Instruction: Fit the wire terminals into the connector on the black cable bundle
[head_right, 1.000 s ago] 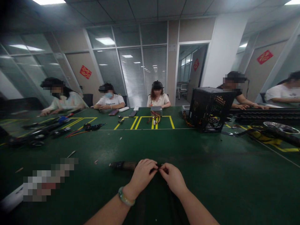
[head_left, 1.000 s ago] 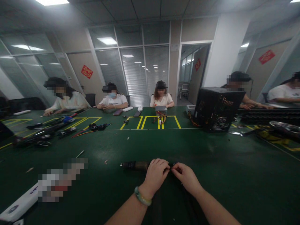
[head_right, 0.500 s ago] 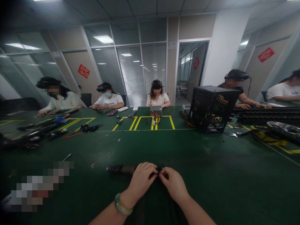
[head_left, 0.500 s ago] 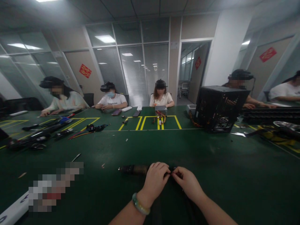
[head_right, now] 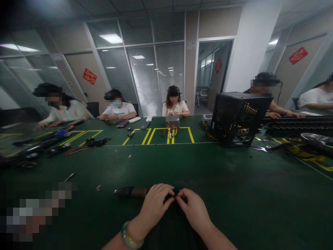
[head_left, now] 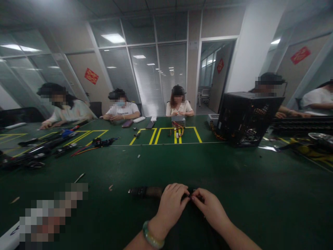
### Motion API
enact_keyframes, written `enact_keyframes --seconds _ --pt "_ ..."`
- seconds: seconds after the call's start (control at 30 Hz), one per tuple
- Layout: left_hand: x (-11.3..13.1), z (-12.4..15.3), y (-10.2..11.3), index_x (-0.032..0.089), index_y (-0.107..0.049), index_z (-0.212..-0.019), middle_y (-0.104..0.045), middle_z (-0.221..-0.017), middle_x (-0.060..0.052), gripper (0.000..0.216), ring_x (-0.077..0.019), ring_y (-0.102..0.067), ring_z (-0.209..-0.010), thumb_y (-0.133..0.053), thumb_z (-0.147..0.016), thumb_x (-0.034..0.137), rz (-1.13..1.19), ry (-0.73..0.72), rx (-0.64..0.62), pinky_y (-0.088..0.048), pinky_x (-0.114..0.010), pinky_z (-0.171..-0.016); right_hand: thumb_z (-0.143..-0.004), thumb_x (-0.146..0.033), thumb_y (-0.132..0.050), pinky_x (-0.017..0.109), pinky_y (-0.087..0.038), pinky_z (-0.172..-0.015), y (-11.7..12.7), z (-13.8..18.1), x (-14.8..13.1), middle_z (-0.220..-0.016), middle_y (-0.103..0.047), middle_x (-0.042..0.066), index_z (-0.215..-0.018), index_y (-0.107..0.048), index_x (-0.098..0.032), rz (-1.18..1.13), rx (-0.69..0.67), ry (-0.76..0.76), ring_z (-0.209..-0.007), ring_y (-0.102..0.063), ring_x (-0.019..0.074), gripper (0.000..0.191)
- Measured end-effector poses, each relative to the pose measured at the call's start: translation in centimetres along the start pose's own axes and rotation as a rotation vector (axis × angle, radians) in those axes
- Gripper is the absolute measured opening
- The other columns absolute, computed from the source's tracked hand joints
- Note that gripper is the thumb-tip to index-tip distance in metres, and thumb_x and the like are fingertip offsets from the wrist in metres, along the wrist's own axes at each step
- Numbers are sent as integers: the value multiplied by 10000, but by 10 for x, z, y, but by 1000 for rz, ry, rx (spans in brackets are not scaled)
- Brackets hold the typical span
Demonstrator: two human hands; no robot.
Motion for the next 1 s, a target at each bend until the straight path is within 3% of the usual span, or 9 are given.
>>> enact_keyframes --seconds 0.2,1.0 --pt "2 -1 0 259 -619 -940 -647 -1082 0 152 -207 -556 -1039 -584 -868 130 8 -18 -3 -389 -387 -924 -866 -300 -553 245 -402 -644 0 -1 0 -811 -670 -3 -813 -658 -237 22 -4 2 -731 -604 180 133" --pt "2 -2 0 261 -599 -963 -637 -1014 19 189 -194 -553 -957 -594 -836 121 -18 -4 -18 -376 -358 -881 -855 -275 -559 231 -400 -641 -2 -4 1 -805 -673 -10 -792 -649 -224 35 10 -3 -733 -603 169 121"
Point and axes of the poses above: each hand's wrist, its own z-axis away from the middle knuckle, its own y-axis out of the back of the hand, x = y × z, the point moved 1 cm from there along -z, towards the middle knuckle
